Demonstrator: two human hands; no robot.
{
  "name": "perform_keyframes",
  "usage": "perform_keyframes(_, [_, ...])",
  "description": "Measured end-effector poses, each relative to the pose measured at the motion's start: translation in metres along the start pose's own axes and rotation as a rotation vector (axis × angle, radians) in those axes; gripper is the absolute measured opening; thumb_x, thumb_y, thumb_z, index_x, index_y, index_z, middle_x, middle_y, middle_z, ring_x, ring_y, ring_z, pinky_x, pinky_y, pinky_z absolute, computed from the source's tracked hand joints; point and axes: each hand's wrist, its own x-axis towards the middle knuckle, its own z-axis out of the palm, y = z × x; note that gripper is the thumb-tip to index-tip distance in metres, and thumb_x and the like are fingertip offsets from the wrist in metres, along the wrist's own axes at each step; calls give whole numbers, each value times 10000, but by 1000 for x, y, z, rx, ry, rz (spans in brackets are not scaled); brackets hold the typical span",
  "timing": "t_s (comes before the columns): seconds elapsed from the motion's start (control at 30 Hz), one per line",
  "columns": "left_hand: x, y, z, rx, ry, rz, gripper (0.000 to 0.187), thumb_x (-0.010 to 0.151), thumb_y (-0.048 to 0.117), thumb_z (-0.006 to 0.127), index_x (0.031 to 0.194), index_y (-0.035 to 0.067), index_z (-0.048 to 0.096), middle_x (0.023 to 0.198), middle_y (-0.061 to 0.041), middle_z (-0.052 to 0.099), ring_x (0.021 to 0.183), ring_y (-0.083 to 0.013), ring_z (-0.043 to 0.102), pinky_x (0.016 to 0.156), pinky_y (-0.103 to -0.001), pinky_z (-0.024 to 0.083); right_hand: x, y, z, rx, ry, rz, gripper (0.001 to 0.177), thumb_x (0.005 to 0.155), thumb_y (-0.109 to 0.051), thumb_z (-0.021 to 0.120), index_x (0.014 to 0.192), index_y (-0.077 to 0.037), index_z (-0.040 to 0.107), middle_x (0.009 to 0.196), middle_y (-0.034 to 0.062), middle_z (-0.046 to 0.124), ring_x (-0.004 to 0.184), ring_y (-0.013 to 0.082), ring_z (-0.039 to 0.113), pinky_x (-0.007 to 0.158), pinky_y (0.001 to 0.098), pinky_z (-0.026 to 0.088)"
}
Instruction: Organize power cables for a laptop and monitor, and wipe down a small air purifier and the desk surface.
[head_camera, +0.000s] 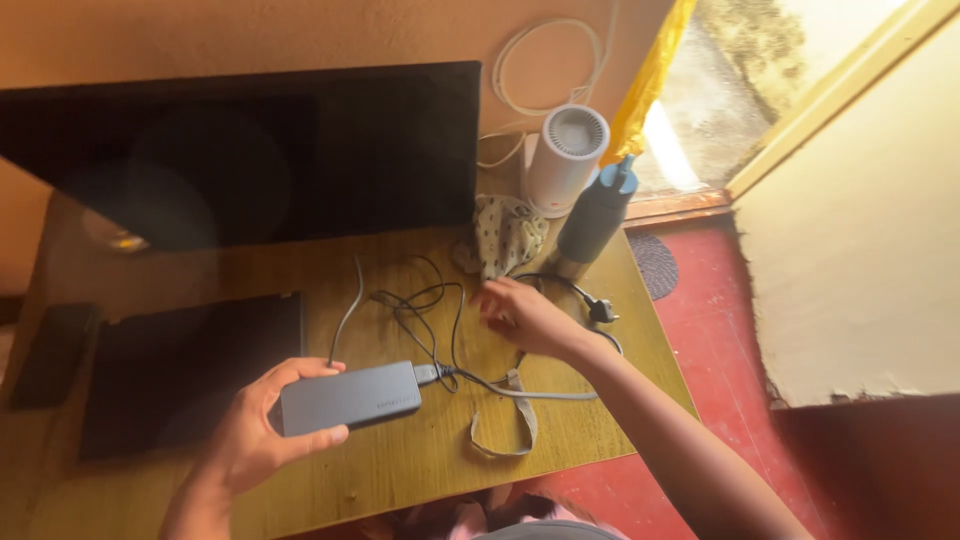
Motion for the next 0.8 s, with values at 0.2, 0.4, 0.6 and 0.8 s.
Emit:
perform_keyframes(0.2, [-39, 10, -9, 94, 0, -10, 607, 551, 274, 913, 1124, 144, 761, 1247, 0, 701, 1163, -201, 652, 977, -373, 528, 47, 75, 63, -93, -134, 192, 467, 768, -300, 844, 1120, -75, 634, 1074, 138, 635, 1008, 313, 643, 878, 416, 559])
perform_keyframes(0.4, [-57, -2, -8, 118, 33, -118, 669, 534, 293, 909, 1170, 161, 748, 1254, 10, 702, 1176, -204, 648, 981, -382, 535, 78, 37, 111, -651, 26, 224, 682, 735, -590, 799, 1180, -96, 646, 1256, 135, 522, 1221, 326, 442, 979, 528, 381])
perform_keyframes(0.6, [-65, -15, -11, 69, 16, -120, 677, 548, 309, 910, 1185, 161, 732, 1259, -5, 700, 1180, -225, 655, 985, -401, 544, 72, 59, 177, -808, -233, 175, 563, 687, -597, 765, 933, -91, 742, 1289, 112, 531, 1269, 294, 383, 1032, 607, 267])
perform_keyframes(0.8, [-55, -24, -21, 142, -48, -133, 720, 548, 331, 912, 1219, 170, 710, 1273, -4, 742, 1186, -214, 691, 983, -390, 542, 114, 110, 149, -7, 199, 212, 120, 906, -163, 683, 923, -56, 736, 790, 138, 714, 642, 283, 708, 603, 379, 563])
